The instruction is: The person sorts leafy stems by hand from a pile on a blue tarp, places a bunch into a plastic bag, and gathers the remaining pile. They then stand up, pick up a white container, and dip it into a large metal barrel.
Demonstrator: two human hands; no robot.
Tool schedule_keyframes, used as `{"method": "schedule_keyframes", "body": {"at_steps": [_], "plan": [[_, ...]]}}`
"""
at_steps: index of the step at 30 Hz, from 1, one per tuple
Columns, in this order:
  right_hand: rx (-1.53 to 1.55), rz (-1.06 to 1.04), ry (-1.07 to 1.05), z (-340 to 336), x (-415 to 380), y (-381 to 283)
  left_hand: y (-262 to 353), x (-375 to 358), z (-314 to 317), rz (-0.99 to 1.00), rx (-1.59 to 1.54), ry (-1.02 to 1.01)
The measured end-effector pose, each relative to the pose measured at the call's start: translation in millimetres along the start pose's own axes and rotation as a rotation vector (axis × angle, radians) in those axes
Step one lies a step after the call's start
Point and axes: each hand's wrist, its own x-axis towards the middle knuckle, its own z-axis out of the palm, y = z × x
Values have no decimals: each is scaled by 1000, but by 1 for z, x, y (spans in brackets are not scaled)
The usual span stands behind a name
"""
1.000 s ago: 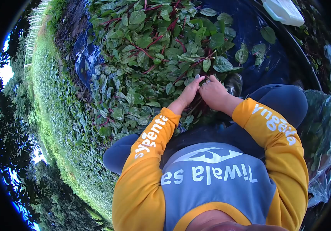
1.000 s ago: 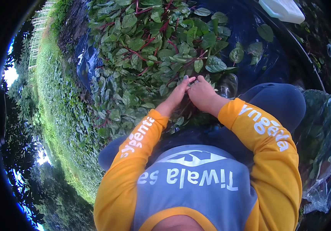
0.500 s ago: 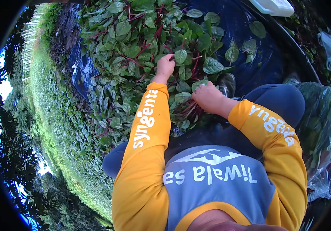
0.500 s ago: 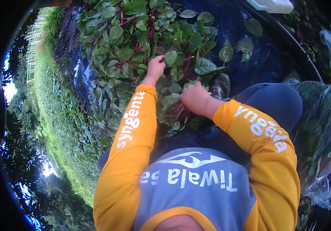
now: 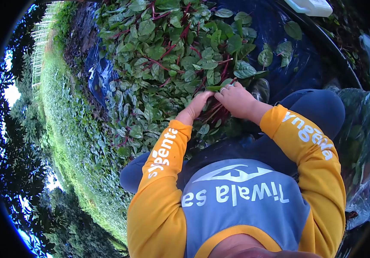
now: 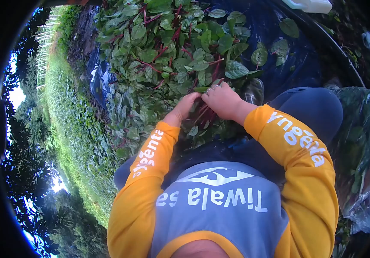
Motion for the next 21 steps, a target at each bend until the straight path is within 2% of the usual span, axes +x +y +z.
{"method": "schedule_keyframes", "body": {"at_steps": [1,2,3,6,8,9,11,12,14,15,16,17,19,21], "plan": [[46,63,8,3,-2,-1,-12,-4,8,81,-124,80],[90,126,17,6,-3,-2,-20,-2,12,17,-46,108],[88,123,15,6,-3,-2,-21,1,17,-46,32,134],[-9,137,15,7,-7,-3,-19,-7,33,-61,66,199],[-78,44,176,13,-8,1,-30,0,34,-63,-19,252],[-78,49,172,11,-7,2,-39,8,28,-66,-21,246],[97,180,-294,6,-3,2,-45,26,14,168,297,11],[99,187,-298,6,-3,3,-33,35,16,167,295,4],[10,201,-250,5,-5,3,0,58,28,136,835,282],[9,203,-253,6,-5,3,-3,76,29,380,887,499],[-27,162,-231,7,-4,3,-2,95,24,472,1039,531],[-63,121,-209,7,-5,3,-4,108,23,474,1033,530],[-76,106,-211,6,-6,1,11,122,29,297,1348,542],[-47,72,-227,8,-5,0,21,137,23,207,1417,488]]}}
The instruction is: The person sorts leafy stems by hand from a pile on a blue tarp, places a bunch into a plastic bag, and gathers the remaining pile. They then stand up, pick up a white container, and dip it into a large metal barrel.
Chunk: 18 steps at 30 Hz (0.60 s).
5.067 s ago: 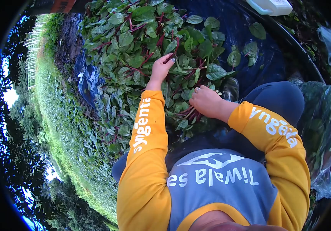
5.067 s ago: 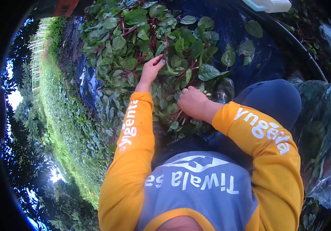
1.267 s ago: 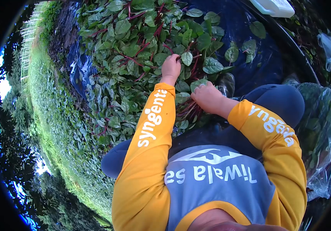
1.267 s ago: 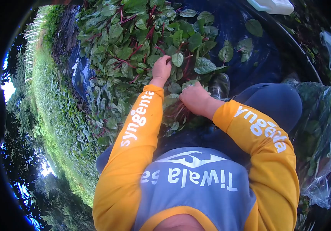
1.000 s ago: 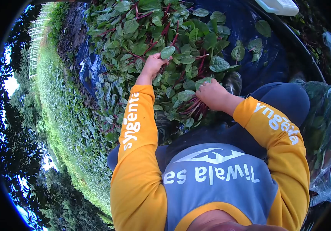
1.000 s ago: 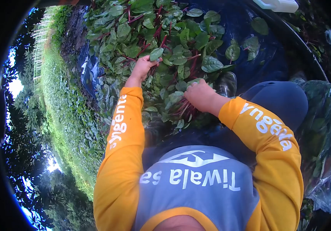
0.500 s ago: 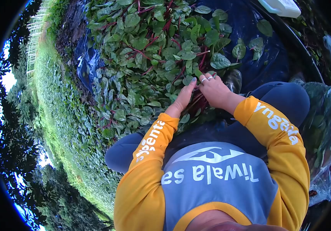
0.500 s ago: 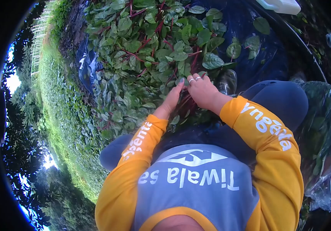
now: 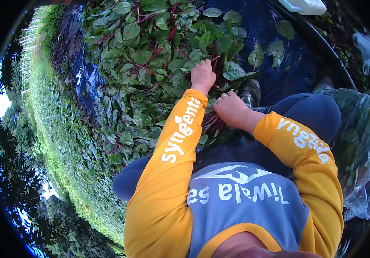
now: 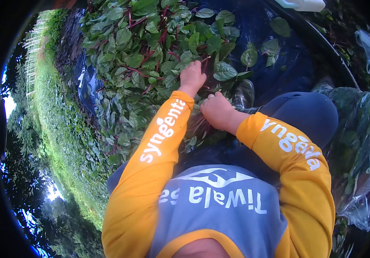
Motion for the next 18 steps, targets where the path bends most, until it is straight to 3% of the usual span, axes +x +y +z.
{"method": "schedule_keyframes", "body": {"at_steps": [4,6,8,11,16,18], "plan": [[-19,-3,35,-4,-2,4,-45,16,-48,-8,-285,-23],[-16,-11,47,-3,-2,5,-97,24,-67,-51,-688,-254],[-18,-24,58,-3,-2,3,-128,19,-97,-111,-965,-346],[-41,-52,37,-4,0,0,-137,1,-153,-216,-1041,-430],[-6,-54,102,-5,-1,-5,-144,-13,-156,-206,-1003,-521],[-21,-85,230,-7,-1,-6,-140,-19,-143,-133,-989,-522]]}}
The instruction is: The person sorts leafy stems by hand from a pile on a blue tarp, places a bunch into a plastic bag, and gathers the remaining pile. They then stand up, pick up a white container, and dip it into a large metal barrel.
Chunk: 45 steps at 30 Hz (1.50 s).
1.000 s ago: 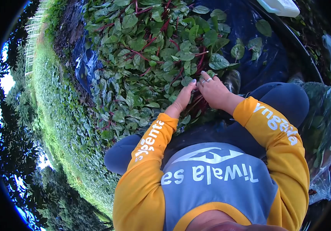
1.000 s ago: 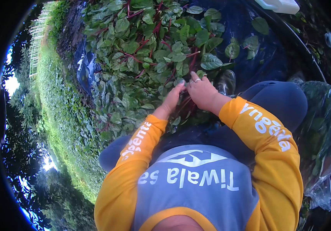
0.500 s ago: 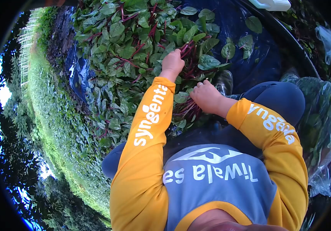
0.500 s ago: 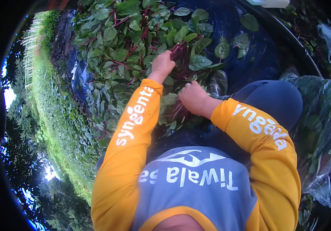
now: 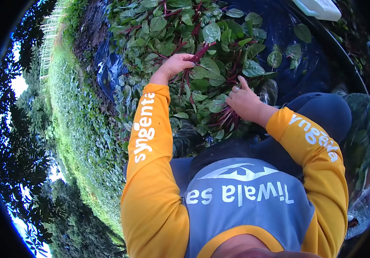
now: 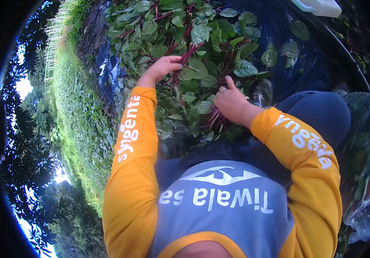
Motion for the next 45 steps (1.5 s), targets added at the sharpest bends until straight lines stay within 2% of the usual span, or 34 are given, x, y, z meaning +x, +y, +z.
{"method": "schedule_keyframes", "body": {"at_steps": [2,4,6,8,9,10,12,13,14,15,16,18,19,20,22,23,24,26,28,30,32,34,35,36,37,40,41,43,44,45], "plan": [[22,11,-37,-4,4,-2,-14,4,10,11,-49,-24],[46,18,-78,-5,5,-1,-22,9,19,-20,72,-68],[-72,-74,235,-3,6,0,-27,9,34,-30,178,-78],[-38,-64,213,-7,11,1,-26,4,53,-32,243,-109],[-12,-12,209,-10,14,1,-19,-5,62,111,344,-121],[15,41,202,-12,14,2,-16,-11,69,187,307,-144],[-85,72,249,-12,15,3,-17,-14,77,302,346,-142],[-27,129,152,-10,18,4,-19,-17,83,302,341,-143],[30,183,56,-8,21,5,-22,-20,91,453,517,109],[-65,166,174,-5,18,5,-24,-24,99,599,692,367],[-64,165,174,-3,18,4,-16,-35,113,579,739,609],[-48,199,149,1,19,2,-34,-37,133,223,620,819],[-51,196,142,-1,18,1,-44,-39,143,131,454,885],[-68,179,125,-3,16,-1,-53,-39,149,123,446,887],[-83,147,106,-1,17,-7,-70,-42,157,-42,116,821],[-94,121,102,2,16,-8,-78,-43,164,62,124,845],[-107,97,98,3,16,-9,-83,-45,164,54,116,854],[-94,75,74,3,15,-13,-91,-49,165,169,317,856],[-88,61,57,2,16,-16,-94,-63,151,119,332,803],[-113,-52,51,5,15,-18,-109,-89,120,293,818,748],[-99,-98,22,1,12,-22,-144,-113,71,20,828,767],[-93,-131,-3,-1,11,-24,-149,-144,59,-240,1198,1036],[-43,-164,-35,-1,8,-25,-149,-139,59,-232,1197,1029],[9,-196,-70,-1,5,-27,-150,-132,61,-105,1010,1048],[18,-211,-192,-5,5,-28,-142,-123,65,18,818,1057],[23,-238,-269,-7,-2,-28,-105,-59,109,422,490,615],[39,-244,-291,-6,-1,-26,-94,-34,128,485,385,481],[39,-201,-238,7,-3,-26,-85,14,165,484,408,360],[43,-172,-177,13,-3,-25,-85,33,181,512,520,428],[41,-151,-216,14,-1,-23,-77,43,191,435,667,523]]}}
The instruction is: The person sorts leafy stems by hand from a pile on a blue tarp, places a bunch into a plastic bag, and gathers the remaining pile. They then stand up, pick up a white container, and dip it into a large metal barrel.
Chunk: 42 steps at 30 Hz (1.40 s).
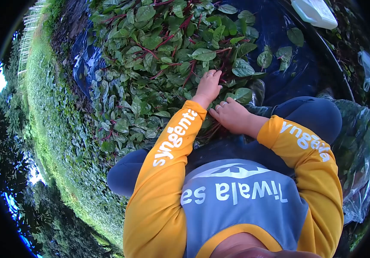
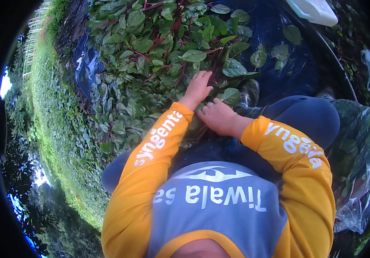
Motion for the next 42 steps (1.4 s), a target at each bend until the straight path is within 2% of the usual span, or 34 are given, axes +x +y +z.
{"method": "schedule_keyframes", "body": {"at_steps": [1,4,5,7,9,10,11,13,17,18,20,23,24,29,35,37,38,39,41,42], "plan": [[-2,6,-2,0,1,1,6,7,5,-56,177,38],[20,24,40,-1,1,6,-15,35,10,-187,207,-30],[27,30,45,-2,-1,7,-26,39,10,-217,84,55],[3,34,35,-10,-4,8,-52,49,-6,-288,-174,27],[19,35,76,-9,-4,10,-69,49,-43,-400,-531,-99],[30,35,104,-8,-5,11,-73,48,-65,-408,-640,-168],[34,37,116,-9,-6,12,-71,45,-86,-371,-776,-144],[26,31,141,-12,-7,11,-81,42,-112,-479,-870,-159],[44,56,19,-14,-3,13,-115,47,-136,-485,-635,-111],[31,46,65,-11,-1,12,-113,47,-144,-484,-633,-107],[17,34,105,-9,-1,10,-100,51,-161,-701,-856,-6],[1,15,94,-12,1,7,-92,54,-173,-719,-834,-60],[-19,14,115,-12,1,6,-91,54,-174,-679,-838,-146],[-33,-11,161,-13,3,3,-62,46,-163,-649,-881,-280],[-50,-54,180,-9,7,7,-5,29,-116,-757,-925,-847],[-155,-20,390,0,5,13,0,15,-90,-737,-1053,-898],[-141,-30,434,6,7,18,-3,9,-81,-718,-1255,-993],[-140,-31,432,4,5,19,-3,4,-81,-719,-1257,-993],[-39,-26,232,-2,5,20,-3,-5,-83,-848,-1434,-732],[-39,-33,231,-1,5,21,-5,-8,-84,-902,-1481,-743]]}}
